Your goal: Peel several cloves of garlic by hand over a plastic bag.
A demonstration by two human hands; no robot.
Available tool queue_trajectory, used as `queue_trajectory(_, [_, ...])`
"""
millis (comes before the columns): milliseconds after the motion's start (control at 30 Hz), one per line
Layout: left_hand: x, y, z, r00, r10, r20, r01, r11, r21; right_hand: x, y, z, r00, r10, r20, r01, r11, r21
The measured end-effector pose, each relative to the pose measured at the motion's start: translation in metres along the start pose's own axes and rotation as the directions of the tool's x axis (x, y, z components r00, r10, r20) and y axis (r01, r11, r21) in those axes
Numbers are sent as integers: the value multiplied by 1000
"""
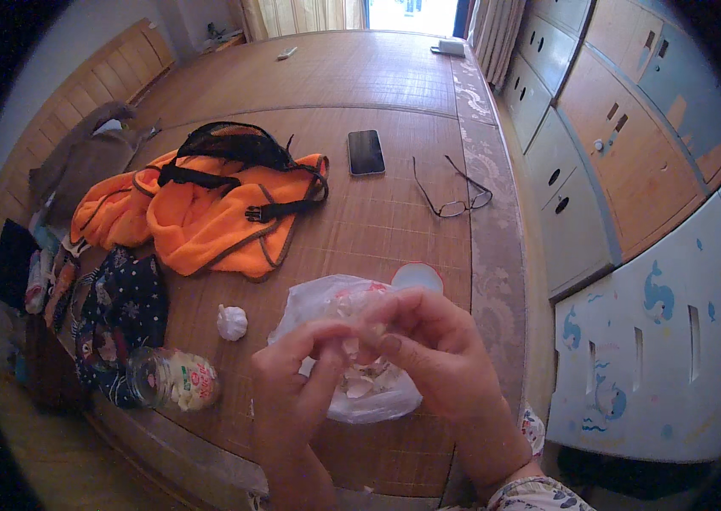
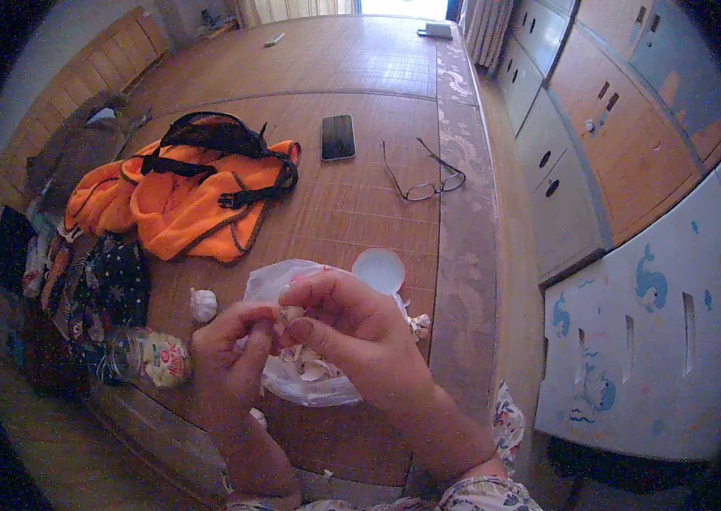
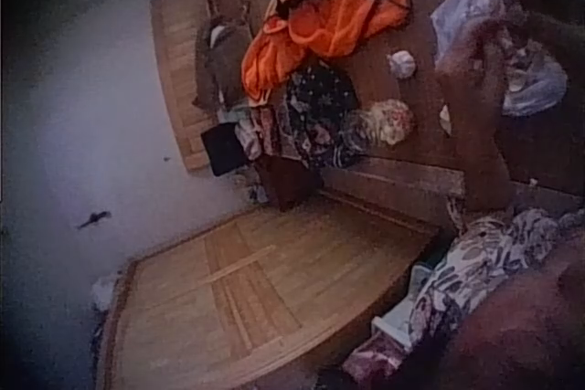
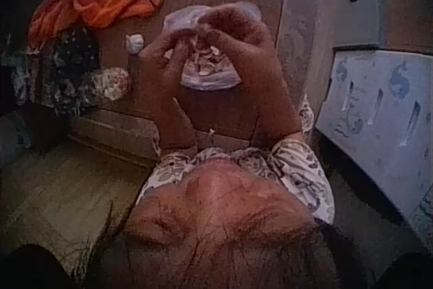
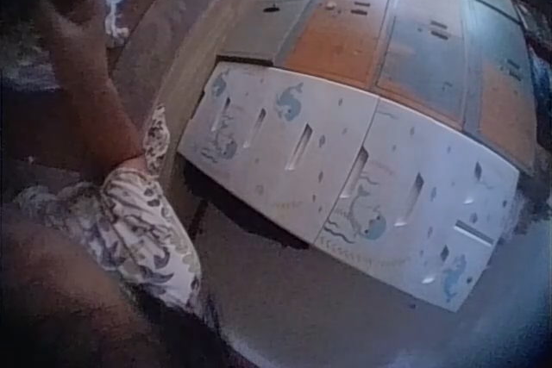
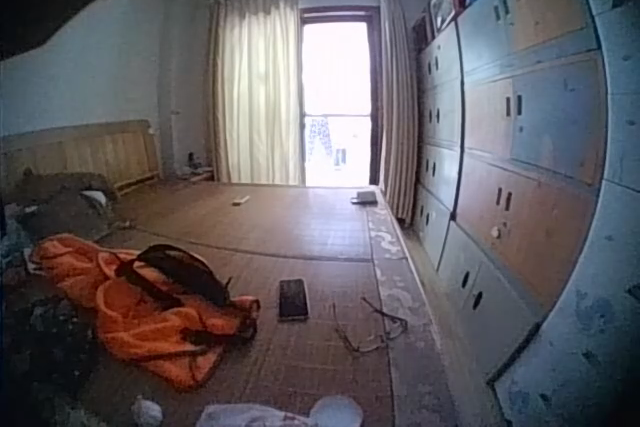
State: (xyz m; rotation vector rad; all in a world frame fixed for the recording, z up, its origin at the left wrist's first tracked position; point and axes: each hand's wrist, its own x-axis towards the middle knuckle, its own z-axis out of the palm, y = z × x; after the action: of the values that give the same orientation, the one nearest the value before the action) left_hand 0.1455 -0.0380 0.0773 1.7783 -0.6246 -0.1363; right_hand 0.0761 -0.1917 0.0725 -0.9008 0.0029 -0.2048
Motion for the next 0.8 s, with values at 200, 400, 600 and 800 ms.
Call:
queue_trajectory(200, [-3,7,-4,1000,-28,-8,27,998,-52,-2,-1,1,997,-75,0,74,972,-224])
queue_trajectory(400, [-4,5,-5,1000,13,4,-13,996,-94,-2,2,7,990,-137,35,140,920,-366])
queue_trajectory(600, [-2,1,-6,1000,18,15,-17,995,-97,1,2,7,941,-321,108,304,661,-686])
queue_trajectory(800, [-2,5,-7,994,-61,89,70,992,-102,1,-1,11,897,-404,182,382,497,-780])
